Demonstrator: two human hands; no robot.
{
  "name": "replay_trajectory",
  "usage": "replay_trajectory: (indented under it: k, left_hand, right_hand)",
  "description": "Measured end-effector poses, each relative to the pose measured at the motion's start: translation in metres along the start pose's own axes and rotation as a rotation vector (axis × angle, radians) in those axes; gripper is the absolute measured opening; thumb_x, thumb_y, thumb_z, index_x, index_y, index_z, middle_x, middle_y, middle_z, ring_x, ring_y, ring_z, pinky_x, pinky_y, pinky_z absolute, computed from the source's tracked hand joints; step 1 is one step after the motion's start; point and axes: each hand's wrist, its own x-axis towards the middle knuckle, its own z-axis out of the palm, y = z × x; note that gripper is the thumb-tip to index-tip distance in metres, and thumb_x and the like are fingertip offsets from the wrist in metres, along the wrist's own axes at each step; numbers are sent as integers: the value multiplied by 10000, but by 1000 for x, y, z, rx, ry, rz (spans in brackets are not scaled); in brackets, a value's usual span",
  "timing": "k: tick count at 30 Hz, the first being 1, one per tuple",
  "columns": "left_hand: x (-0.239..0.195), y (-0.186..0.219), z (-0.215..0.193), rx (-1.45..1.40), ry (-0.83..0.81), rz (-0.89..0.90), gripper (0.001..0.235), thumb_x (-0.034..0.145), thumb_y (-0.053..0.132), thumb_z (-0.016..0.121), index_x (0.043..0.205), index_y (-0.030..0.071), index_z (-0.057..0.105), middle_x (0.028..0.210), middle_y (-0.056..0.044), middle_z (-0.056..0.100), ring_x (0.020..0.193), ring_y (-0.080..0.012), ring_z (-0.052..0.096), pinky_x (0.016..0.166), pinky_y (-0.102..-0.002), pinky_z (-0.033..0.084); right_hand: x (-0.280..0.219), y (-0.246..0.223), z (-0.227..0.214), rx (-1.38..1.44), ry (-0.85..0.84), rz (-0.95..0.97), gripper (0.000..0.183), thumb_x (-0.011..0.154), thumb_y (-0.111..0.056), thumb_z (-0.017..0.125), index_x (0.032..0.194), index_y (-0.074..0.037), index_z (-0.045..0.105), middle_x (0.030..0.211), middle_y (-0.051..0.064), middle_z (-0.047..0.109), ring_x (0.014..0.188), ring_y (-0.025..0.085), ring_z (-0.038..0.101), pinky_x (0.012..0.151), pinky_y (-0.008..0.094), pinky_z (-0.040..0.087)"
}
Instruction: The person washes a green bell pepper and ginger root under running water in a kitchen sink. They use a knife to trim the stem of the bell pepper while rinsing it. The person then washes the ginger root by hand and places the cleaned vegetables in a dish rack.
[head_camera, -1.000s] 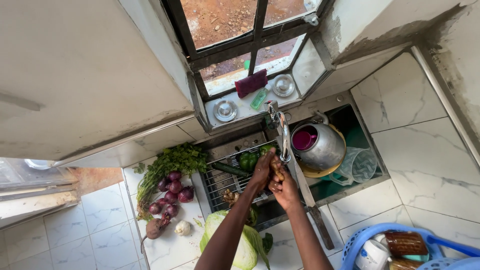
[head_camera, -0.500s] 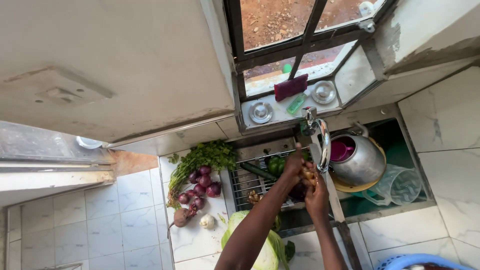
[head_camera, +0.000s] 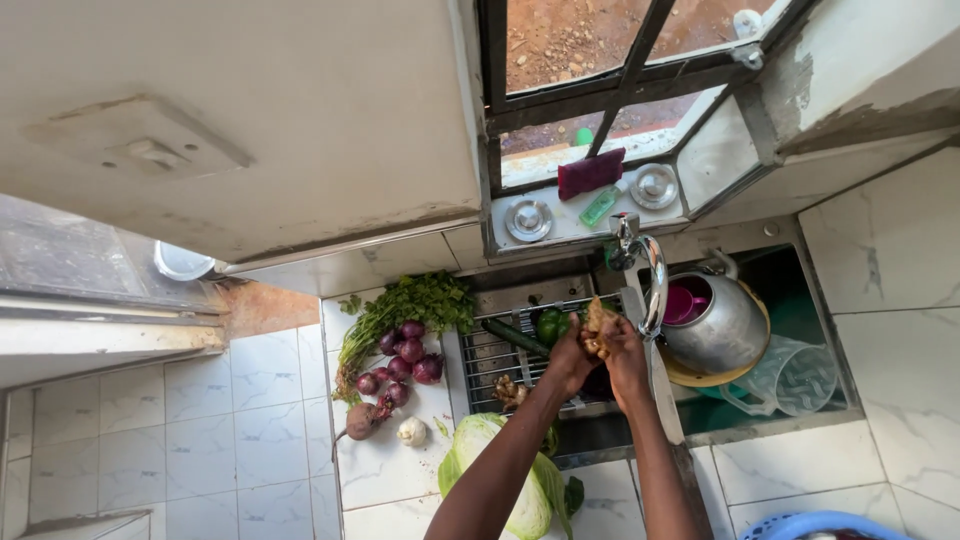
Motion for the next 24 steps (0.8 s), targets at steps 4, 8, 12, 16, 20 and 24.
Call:
replay_trajectory:
  k: [4,8,12,16,20,24]
  left_hand:
    - [-6,10,12,76,-78,-3,565,1143,694,527,1013,144,516,884,9,483,841,-172,579,856,-361,579]
    - [59,-41,-38,490,-175,136,326,1168,381,617,1380,146,539,1140,-63,584,1060,-202,631,980,-438,576]
    - [72,-74,-62,274,-135,243,629,1144,170,664,1710,96,401,1449,-173,645,1220,-255,693,1001,-437,635]
    - [78,-83,-59,35,-80,146,315,1158,191,624,1460,108,661,1256,-104,734,1116,-241,748,944,-404,645]
    - [73,-64,-41,-98,-51,156,223,1167,161,581,1308,88,737,1190,-112,734,1141,-284,721,1050,-454,582]
    - [70,-63,-9,18,-2,241,183,1149,190,616,1212,63,732,1090,-138,722,1077,-281,715,1024,-451,563]
  right_hand:
    - [-32,-32,10,-44,-59,-6,493,1143,-59,537,1628,-14,455,1564,248,567,1430,427,562,1203,618,446]
    - [-6,14,-29,105,57,40,410,1148,-52,567,1552,-11,512,1359,141,651,1093,247,659,858,427,554]
    - [-14,10,-7,173,223,-70,396,1105,-15,623,1482,-98,534,1416,68,608,1199,160,622,938,332,534]
    - [-20,-17,21,40,175,-114,370,1101,-25,641,1455,-97,560,1391,87,627,1199,195,639,975,379,535]
    - [-25,-44,23,-273,124,-213,311,1094,-44,684,1394,-94,618,1333,131,671,1200,275,678,1057,487,533]
    - [-24,-46,14,-346,124,-226,417,1101,-183,732,1473,-86,570,1358,176,675,1202,328,685,1092,582,527]
